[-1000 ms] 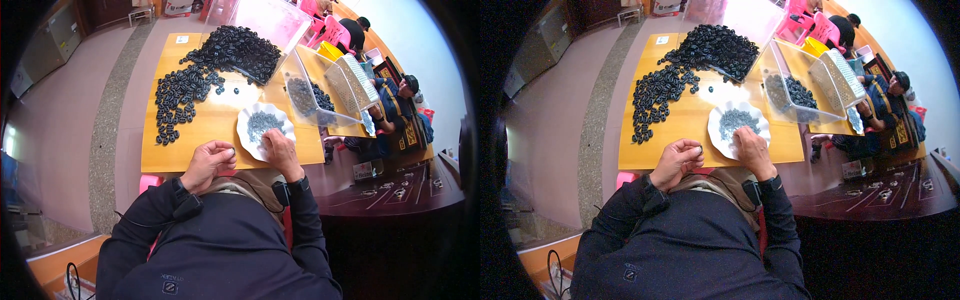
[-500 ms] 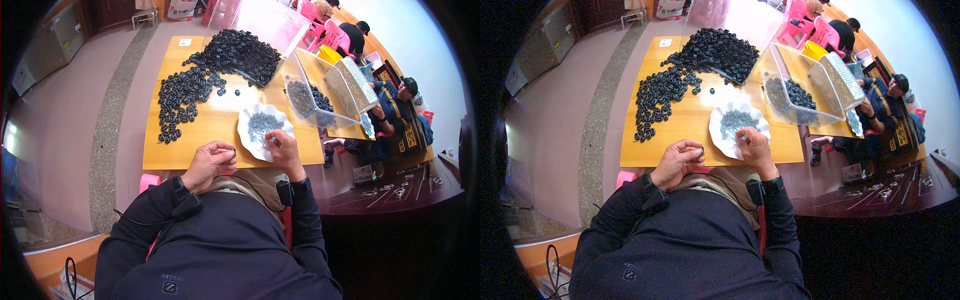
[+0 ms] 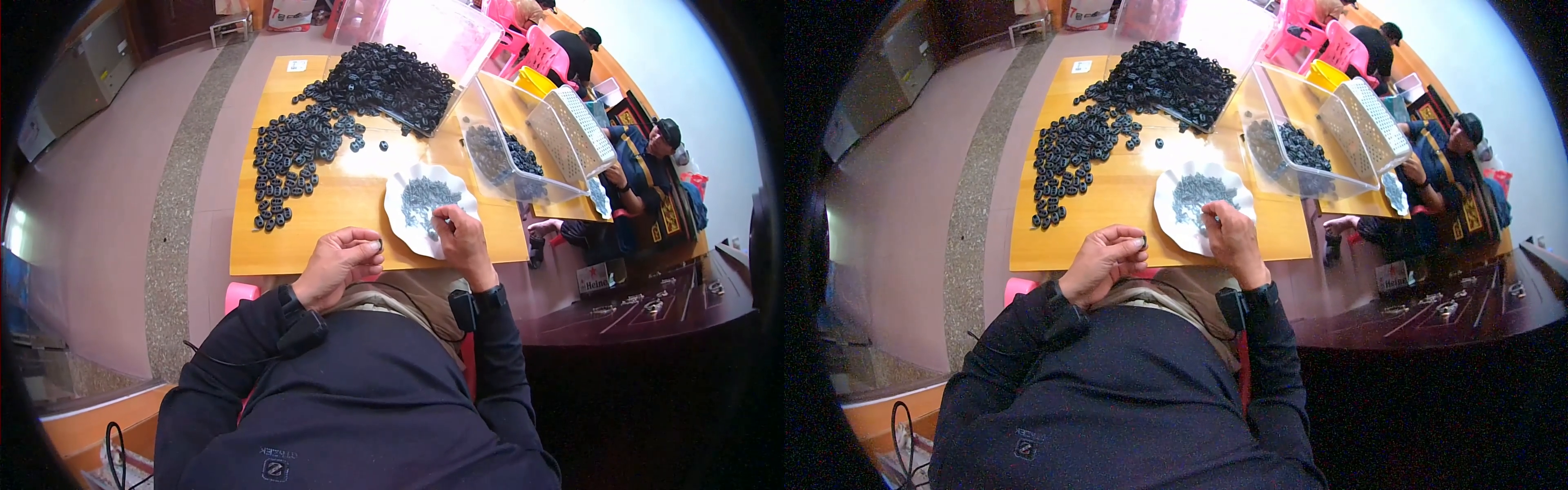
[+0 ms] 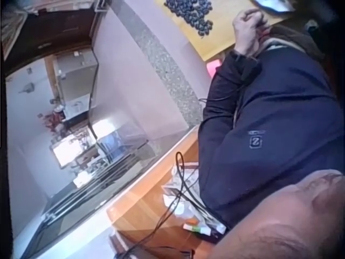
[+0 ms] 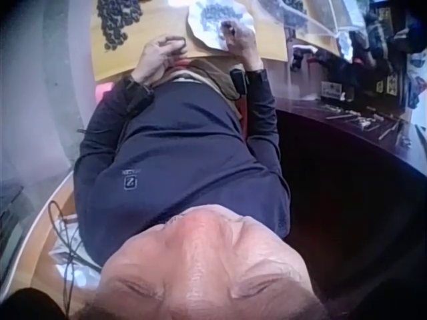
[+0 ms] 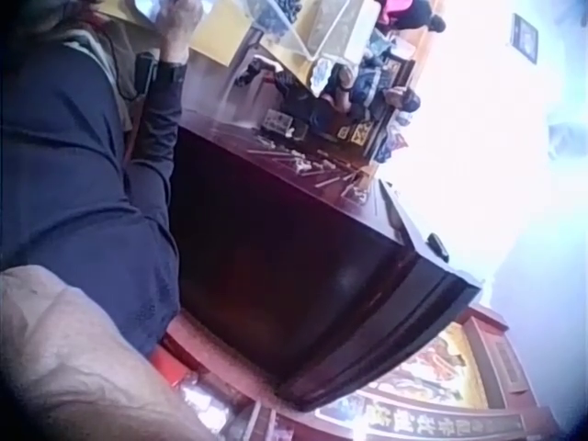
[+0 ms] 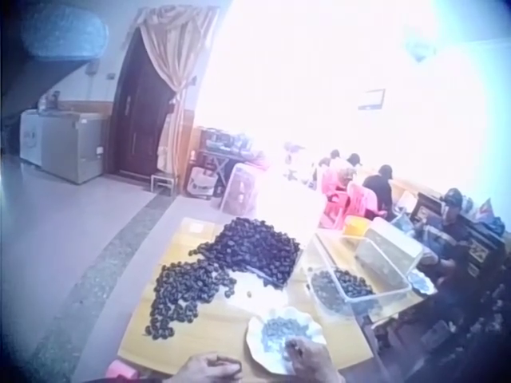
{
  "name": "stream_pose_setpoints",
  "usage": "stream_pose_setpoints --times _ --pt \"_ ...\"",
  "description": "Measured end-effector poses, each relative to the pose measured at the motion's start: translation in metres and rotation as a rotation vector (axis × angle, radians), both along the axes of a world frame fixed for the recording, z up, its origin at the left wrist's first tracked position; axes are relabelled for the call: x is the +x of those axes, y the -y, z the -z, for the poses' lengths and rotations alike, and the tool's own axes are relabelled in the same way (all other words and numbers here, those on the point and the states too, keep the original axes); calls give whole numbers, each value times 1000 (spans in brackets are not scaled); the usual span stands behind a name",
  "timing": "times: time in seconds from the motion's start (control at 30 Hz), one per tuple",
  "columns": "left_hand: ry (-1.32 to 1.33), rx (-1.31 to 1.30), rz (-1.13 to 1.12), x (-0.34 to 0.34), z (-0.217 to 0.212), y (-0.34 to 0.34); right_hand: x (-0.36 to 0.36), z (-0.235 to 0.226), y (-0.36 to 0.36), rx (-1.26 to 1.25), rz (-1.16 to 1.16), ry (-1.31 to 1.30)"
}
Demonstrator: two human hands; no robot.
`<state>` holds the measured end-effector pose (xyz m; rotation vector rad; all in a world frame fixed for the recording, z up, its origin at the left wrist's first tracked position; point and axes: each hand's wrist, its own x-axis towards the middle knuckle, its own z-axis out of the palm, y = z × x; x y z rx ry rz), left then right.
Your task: The person picks up a black plastic cord lock and a metal spring by hand, inserts the spring into the cord lock, and places the assembled piece back onto the table. This process is repeated for several more cord locks and springs.
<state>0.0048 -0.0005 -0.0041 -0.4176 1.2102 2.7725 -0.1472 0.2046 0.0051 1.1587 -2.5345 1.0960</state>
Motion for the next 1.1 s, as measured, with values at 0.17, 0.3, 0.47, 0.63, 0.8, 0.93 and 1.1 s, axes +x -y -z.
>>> stream_pose_setpoints --times 0.17,0.3,0.47,0.63,0.8,0.93,1.1 --pt "15 12 22 0 1 1 1 -1 1 -19 -1 -17" --pt "11 -30 21 0 0 1 3 -1 0 -93 0 69" --pt "26 -58 37 -1 -2 0 6 -1 -5 -161 -12 423" --pt "-25 -158 64 -9 -15 -9 26 -14 2 -398 -181 619" --pt "-143 -234 136 -20 -20 -17 44 -26 11 -499 -289 655" --pt "-174 -247 180 -22 -20 -15 48 -24 10 -432 -304 664" --pt "-154 -226 179 -25 -13 -14 46 -19 11 -443 -311 684"
